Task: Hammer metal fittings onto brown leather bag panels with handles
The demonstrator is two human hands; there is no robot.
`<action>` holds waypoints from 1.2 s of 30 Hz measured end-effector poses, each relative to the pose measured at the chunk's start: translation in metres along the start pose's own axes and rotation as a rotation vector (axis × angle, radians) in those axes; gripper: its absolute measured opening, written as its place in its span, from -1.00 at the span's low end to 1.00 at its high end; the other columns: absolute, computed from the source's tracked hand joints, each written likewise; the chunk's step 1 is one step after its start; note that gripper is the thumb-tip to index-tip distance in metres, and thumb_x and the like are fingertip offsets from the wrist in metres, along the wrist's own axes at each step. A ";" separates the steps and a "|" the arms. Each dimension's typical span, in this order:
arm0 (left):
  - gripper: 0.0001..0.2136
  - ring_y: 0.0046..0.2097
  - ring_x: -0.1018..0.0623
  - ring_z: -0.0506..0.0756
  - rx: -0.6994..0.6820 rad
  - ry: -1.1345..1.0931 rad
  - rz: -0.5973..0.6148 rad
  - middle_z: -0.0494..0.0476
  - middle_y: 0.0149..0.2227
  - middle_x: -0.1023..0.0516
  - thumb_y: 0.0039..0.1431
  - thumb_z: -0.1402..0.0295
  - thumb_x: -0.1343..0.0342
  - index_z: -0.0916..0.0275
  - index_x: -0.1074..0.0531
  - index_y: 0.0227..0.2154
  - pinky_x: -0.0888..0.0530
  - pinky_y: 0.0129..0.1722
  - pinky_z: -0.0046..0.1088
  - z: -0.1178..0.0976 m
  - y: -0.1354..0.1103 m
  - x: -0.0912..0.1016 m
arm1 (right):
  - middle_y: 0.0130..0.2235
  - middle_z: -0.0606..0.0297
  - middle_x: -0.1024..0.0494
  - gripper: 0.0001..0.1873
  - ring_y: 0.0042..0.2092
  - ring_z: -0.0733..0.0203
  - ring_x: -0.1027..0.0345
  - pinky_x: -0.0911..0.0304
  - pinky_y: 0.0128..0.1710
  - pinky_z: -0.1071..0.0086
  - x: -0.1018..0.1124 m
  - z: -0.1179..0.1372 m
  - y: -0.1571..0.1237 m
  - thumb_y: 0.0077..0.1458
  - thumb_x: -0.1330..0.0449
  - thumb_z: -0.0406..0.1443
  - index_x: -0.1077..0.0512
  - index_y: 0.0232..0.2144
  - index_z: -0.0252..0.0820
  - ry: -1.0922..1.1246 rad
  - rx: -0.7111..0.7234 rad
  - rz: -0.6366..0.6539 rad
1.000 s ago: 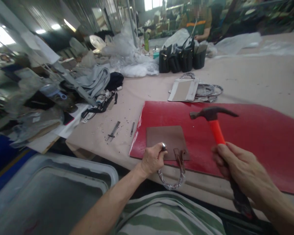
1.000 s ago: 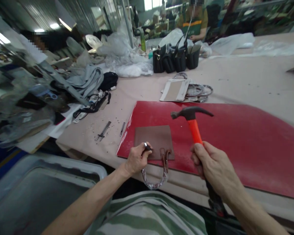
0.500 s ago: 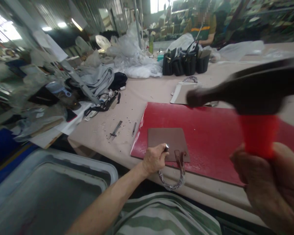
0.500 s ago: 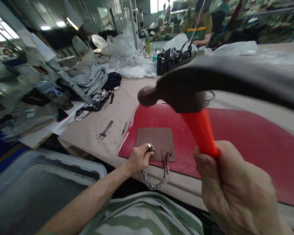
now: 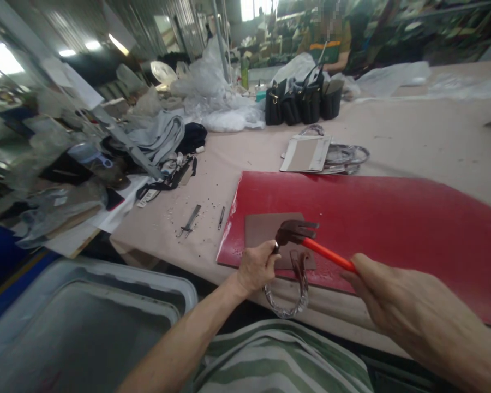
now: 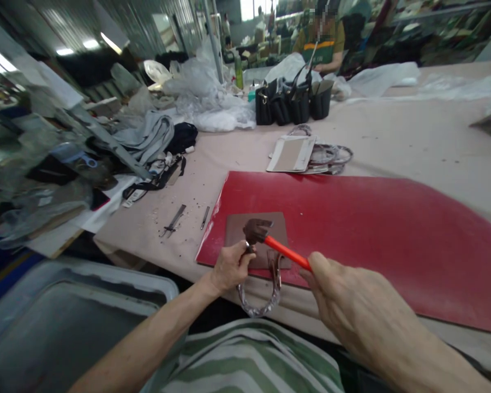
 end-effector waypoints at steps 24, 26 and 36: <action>-0.91 -0.24 -0.66 0.08 0.029 -0.139 0.022 0.14 -0.26 -0.66 0.31 0.44 -0.12 0.24 -0.53 -0.20 -0.61 -0.20 -0.45 -0.002 0.002 0.012 | 0.25 -0.04 -0.38 -0.55 0.25 -0.19 -0.17 -0.09 0.25 -0.07 -0.139 -0.005 0.027 0.27 -0.08 -0.25 -0.40 0.16 -0.27 0.055 0.119 0.014; -0.90 -0.24 -0.67 0.07 0.128 -0.181 -0.015 0.13 -0.26 -0.67 0.32 0.43 -0.12 0.24 -0.53 -0.20 -0.62 -0.19 -0.44 0.009 0.001 0.017 | 0.24 -0.03 -0.38 -0.56 0.25 -0.19 -0.17 -0.08 0.26 -0.05 -0.140 -0.007 0.026 0.28 -0.08 -0.25 -0.41 0.15 -0.28 0.044 0.120 0.019; -0.85 -0.17 -0.71 0.13 0.455 -0.432 -0.247 0.18 -0.20 -0.69 0.30 0.31 -0.22 0.26 -0.52 -0.16 -0.67 -0.11 -0.35 0.052 -0.025 0.038 | 0.23 0.01 -0.37 -0.57 0.25 -0.19 -0.16 -0.10 0.26 -0.08 -0.141 -0.009 0.028 0.23 -0.13 -0.27 -0.40 0.13 -0.26 0.046 0.114 0.021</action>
Point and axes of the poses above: each hand's wrist, its own y-axis towards the middle knuckle, its own x-axis out of the back of the hand, z = x × y, the point moved 10 cm from there along y, towards the middle knuckle
